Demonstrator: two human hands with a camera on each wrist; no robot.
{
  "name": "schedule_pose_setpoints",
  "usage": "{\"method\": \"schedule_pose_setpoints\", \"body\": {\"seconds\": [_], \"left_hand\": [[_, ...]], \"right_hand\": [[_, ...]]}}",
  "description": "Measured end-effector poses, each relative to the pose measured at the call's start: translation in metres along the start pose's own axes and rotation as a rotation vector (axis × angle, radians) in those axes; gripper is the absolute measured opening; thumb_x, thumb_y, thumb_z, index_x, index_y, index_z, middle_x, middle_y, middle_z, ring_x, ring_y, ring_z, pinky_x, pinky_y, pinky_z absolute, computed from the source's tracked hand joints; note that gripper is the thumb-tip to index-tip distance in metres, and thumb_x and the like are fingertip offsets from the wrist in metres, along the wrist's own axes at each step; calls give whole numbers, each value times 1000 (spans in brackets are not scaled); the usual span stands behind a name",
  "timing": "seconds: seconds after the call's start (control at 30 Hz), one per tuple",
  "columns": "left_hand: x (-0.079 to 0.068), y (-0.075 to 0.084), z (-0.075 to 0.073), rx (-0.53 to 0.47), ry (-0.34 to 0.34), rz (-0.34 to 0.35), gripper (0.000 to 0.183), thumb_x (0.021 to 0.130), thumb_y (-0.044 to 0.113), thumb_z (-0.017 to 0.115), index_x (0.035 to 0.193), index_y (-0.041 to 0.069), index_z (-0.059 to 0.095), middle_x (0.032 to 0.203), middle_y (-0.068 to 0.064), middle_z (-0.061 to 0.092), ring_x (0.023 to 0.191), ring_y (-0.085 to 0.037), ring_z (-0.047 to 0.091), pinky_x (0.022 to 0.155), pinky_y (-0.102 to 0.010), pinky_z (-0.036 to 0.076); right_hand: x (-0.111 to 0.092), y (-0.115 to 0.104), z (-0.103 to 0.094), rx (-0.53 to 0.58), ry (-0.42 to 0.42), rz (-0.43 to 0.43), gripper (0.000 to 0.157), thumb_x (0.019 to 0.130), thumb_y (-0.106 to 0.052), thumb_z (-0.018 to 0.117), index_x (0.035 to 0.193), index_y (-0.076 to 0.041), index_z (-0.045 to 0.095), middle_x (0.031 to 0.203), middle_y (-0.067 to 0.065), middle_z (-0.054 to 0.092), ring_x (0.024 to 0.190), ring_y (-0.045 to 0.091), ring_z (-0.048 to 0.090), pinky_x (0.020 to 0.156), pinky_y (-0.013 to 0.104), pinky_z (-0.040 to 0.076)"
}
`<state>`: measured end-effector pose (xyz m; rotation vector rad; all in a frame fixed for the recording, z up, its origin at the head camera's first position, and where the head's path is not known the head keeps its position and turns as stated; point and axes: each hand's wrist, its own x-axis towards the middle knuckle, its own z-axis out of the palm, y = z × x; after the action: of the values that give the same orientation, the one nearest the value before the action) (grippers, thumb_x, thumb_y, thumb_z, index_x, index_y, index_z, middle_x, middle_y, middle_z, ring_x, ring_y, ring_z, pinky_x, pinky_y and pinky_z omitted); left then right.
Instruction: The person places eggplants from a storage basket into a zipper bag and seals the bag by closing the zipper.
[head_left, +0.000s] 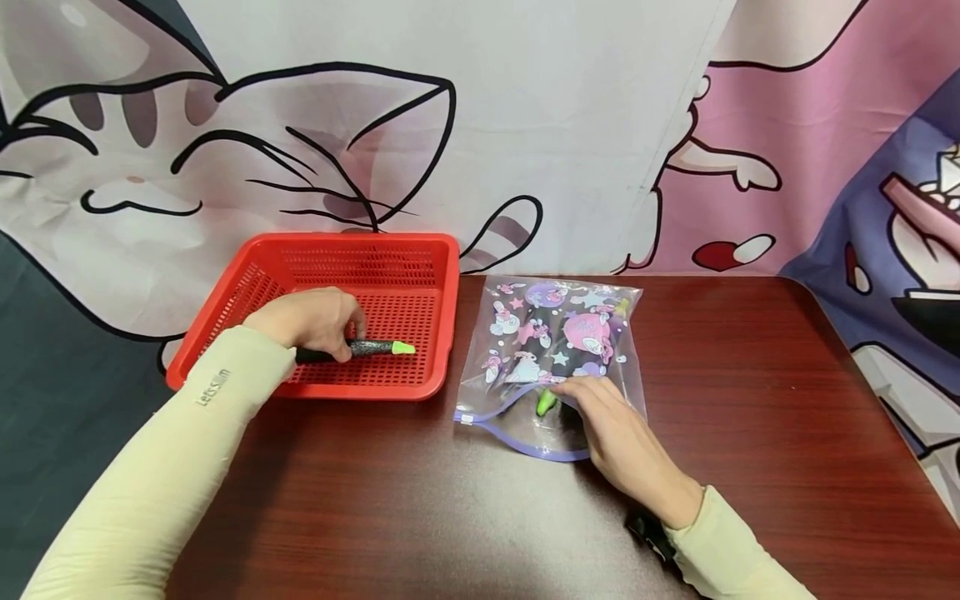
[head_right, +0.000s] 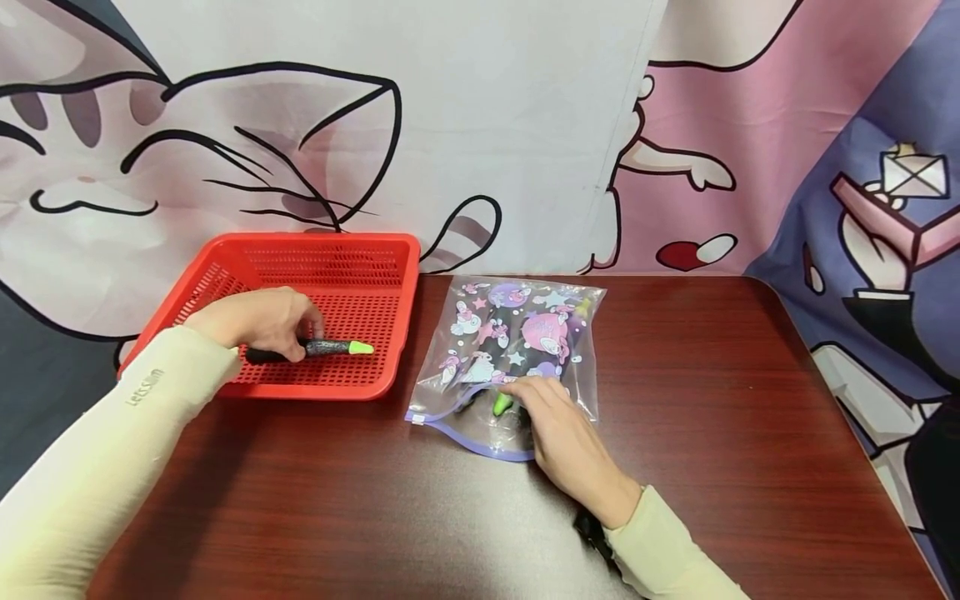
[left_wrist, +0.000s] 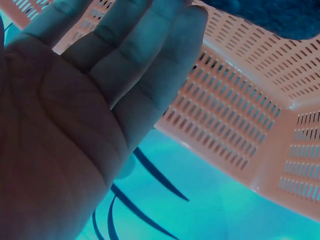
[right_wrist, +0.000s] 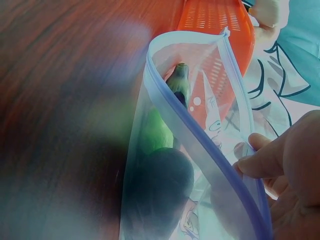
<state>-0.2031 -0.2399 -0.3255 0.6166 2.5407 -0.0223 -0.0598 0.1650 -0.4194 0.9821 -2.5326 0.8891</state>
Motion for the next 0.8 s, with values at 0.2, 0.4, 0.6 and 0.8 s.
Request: {"method": "schedule_pose_setpoints", "body": {"seconds": [0.2,0.4,0.6,0.8], "left_hand": [[-7,1,-5,-15,39,29,23,74,14,80,96,16,74,82,1,64,75,-18,56,71,-38,49],[-14,3,-10,6,80,40,19,76,14,78,94,18,73,80,2,65,72,-17,56,68,-37,48],[-23,8,-14,33,124,41,21,77,16,78,96,20,72,81,3,63,71,-17,54,66,-36,46],[-32,17,-15,34,170,40,22,78,16,78,98,19,72,79,3,62,71,-18,53,64,-35,44]], "right_hand": [[0,-1,0,1,5,-3,33,100,5,40,124,-3,61,123,4,61,113,21,55,102,31,38],[0,-1,0,-1,5,-1,34,99,7,41,125,-3,61,123,4,61,113,21,55,102,32,38],[-1,0,0,-2,4,2,35,99,5,39,125,-3,60,124,5,61,114,22,55,103,32,38],[0,1,1,-1,8,-6,36,99,2,36,126,-2,60,125,6,61,115,23,54,105,31,36]]}}
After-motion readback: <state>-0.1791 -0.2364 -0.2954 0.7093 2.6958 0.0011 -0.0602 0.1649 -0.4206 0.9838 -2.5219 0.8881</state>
